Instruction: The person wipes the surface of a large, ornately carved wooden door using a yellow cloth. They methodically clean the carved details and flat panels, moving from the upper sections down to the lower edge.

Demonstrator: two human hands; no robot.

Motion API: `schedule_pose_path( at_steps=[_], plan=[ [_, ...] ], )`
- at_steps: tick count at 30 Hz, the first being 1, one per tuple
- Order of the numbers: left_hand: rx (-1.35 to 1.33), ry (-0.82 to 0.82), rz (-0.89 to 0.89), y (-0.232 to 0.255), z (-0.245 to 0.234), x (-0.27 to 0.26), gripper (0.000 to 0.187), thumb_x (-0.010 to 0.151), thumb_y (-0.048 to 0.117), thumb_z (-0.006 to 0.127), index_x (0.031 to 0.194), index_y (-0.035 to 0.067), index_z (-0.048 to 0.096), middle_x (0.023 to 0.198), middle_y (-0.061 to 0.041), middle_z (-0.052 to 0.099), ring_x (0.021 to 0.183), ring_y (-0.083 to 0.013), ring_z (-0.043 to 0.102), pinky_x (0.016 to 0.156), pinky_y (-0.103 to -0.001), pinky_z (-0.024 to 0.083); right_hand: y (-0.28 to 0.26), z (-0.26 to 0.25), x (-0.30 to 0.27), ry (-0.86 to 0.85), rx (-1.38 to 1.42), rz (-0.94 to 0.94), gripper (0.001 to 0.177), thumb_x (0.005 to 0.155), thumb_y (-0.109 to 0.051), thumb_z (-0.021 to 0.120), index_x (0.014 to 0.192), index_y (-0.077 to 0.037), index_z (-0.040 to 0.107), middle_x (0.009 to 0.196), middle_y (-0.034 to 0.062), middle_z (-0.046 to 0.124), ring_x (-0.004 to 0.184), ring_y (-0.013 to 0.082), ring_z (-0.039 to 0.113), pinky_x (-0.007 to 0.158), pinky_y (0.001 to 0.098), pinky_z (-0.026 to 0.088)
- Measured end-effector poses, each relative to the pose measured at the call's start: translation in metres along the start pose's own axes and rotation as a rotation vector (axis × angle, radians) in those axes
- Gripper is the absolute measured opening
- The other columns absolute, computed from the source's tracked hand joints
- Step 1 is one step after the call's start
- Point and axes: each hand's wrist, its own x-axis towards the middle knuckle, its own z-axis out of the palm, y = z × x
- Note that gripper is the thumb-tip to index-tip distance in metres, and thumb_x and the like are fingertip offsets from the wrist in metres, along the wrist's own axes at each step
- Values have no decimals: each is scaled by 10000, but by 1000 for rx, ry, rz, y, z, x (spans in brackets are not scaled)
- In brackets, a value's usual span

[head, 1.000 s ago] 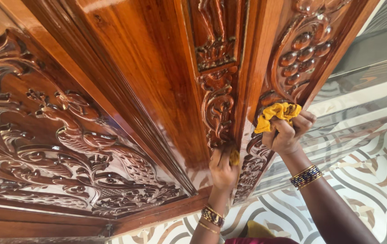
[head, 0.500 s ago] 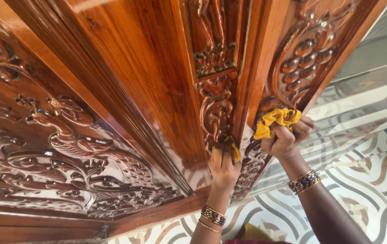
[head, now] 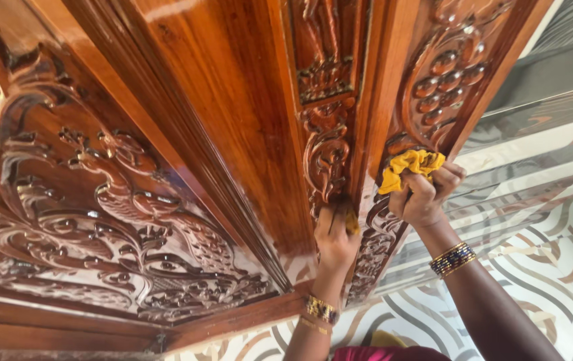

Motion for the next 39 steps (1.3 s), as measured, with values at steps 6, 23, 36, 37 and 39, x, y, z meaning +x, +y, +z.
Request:
schedule_pose_path(
  at_steps=[6,23,36,37,39],
  plan=[
    [-120,158,159,26,-18,39,369,846,-32,693,1211,0,649,1156,-172,645,972,-353,700,806,-407,598,5,2,-13,5,-11,13,200,929,-128,659,1100,-108,557,1115,130,448,1040,313,431,908,493,350],
    [123,-186,22,-59,19,-104,184,953,17,739,1105,-22,644,1121,-153,658,904,-275,714,724,-324,626,5,2,-16,14,-22,9,194,930,-188,636,1089,-121,549,1131,117,463,1056,308,427,937,505,341],
    [-100,101,147,17,-13,44,367,830,26,730,1192,4,675,1103,-171,662,968,-347,693,836,-405,577,3,0,-5,-9,0,13,203,955,-124,661,1133,-123,565,1121,116,466,1066,298,450,929,485,353],
    [-98,98,145,12,-10,35,339,862,19,727,1196,2,674,1107,-172,661,970,-343,697,837,-398,585,5,2,-3,-4,5,3,207,954,-139,658,1135,-124,560,1126,124,464,1069,306,450,934,492,354],
    [-11,87,170,-1,-6,4,324,870,36,740,1183,-10,669,1106,-183,658,961,-347,694,811,-398,587,4,-1,-4,-5,13,-3,218,951,-169,653,1139,-126,551,1135,140,460,1076,323,449,944,506,356]
  ],
)
